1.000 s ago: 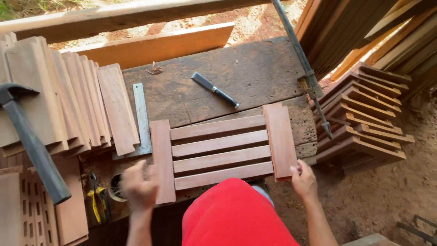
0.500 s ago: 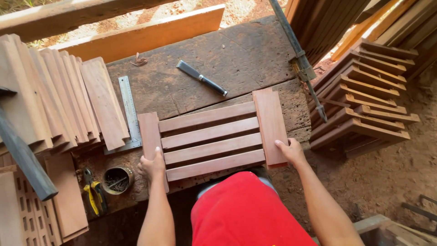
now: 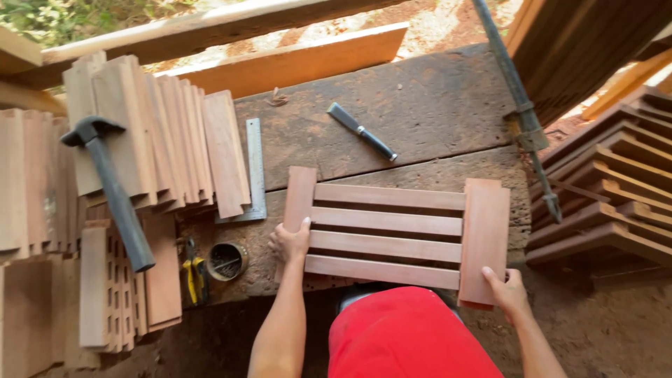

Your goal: The person assembles a slatted wooden panel on a workbench, placing horizontal slats between two end boards and aligning them. They use a chisel-like tool to tap slats into position, check alignment with a square, and reposition the boards as they fit the pieces together.

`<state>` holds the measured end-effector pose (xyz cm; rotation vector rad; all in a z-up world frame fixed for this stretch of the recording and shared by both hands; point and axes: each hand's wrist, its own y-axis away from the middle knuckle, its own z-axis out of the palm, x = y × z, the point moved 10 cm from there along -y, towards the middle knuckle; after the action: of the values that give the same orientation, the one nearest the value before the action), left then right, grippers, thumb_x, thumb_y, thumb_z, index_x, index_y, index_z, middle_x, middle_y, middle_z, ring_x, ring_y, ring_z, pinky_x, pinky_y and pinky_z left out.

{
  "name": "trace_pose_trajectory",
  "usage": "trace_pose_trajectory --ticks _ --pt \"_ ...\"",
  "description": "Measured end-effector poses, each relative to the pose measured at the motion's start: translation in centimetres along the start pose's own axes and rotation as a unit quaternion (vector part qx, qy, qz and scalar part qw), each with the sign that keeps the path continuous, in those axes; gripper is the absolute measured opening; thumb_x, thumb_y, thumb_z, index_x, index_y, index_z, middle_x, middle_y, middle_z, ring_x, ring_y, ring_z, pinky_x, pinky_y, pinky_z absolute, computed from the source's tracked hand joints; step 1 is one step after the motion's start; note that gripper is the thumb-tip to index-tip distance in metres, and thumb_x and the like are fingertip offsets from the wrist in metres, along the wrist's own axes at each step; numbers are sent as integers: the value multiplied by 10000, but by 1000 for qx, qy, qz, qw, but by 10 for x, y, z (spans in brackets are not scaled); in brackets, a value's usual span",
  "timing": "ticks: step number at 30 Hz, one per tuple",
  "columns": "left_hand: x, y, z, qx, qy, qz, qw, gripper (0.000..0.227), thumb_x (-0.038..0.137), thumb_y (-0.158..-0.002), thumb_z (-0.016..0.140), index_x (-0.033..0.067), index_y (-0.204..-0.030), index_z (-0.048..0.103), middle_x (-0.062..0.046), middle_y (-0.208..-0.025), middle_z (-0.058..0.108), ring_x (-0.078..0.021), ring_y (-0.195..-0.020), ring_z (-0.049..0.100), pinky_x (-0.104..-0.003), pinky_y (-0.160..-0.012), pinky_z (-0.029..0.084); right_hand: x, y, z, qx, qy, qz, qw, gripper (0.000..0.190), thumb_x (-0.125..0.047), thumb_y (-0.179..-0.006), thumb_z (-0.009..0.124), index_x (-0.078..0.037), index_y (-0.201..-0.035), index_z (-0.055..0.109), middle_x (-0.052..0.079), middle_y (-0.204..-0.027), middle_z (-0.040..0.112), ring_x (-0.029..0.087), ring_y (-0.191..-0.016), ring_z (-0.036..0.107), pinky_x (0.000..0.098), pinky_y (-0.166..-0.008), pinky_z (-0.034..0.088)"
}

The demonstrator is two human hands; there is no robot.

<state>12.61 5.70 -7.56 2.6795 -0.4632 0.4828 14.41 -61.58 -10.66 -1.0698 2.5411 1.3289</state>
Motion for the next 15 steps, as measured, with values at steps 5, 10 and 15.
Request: trace_pose_trajectory --ticks 5,10,15 --pt "0 -3 7 13 -50 41 998 768 692 -703 793 120 -1188 630 -171 -1188 586 -418 -1218 514 -564 -1009 415 -3 3 -2 -3 -19 20 1000 830 -591 -880 748 -17 -1444 544 343 -1390 590 456 -1315 542 576 -1035 481" --pt "-11 -17 11 -43 -17 17 999 654 723 -905 568 188 -1272 649 -128 -1262 595 -367 -1251 514 -515 -1065 385 0 4 -5 -12 -22 37 999 861 -599 -862 766 -25 -1462 537 322 -1399 592 445 -1314 551 581 -1024 489" --pt "73 5 -21 21 -31 115 993 508 510 -992 446 127 -1260 644 -118 -1252 642 -348 -1175 532 -514 -1032 370 -46 45 -15 -13 -129 15 991 685 -291 -914 678 123 -1412 455 335 -1276 602 398 -1088 641 460 -908 525"
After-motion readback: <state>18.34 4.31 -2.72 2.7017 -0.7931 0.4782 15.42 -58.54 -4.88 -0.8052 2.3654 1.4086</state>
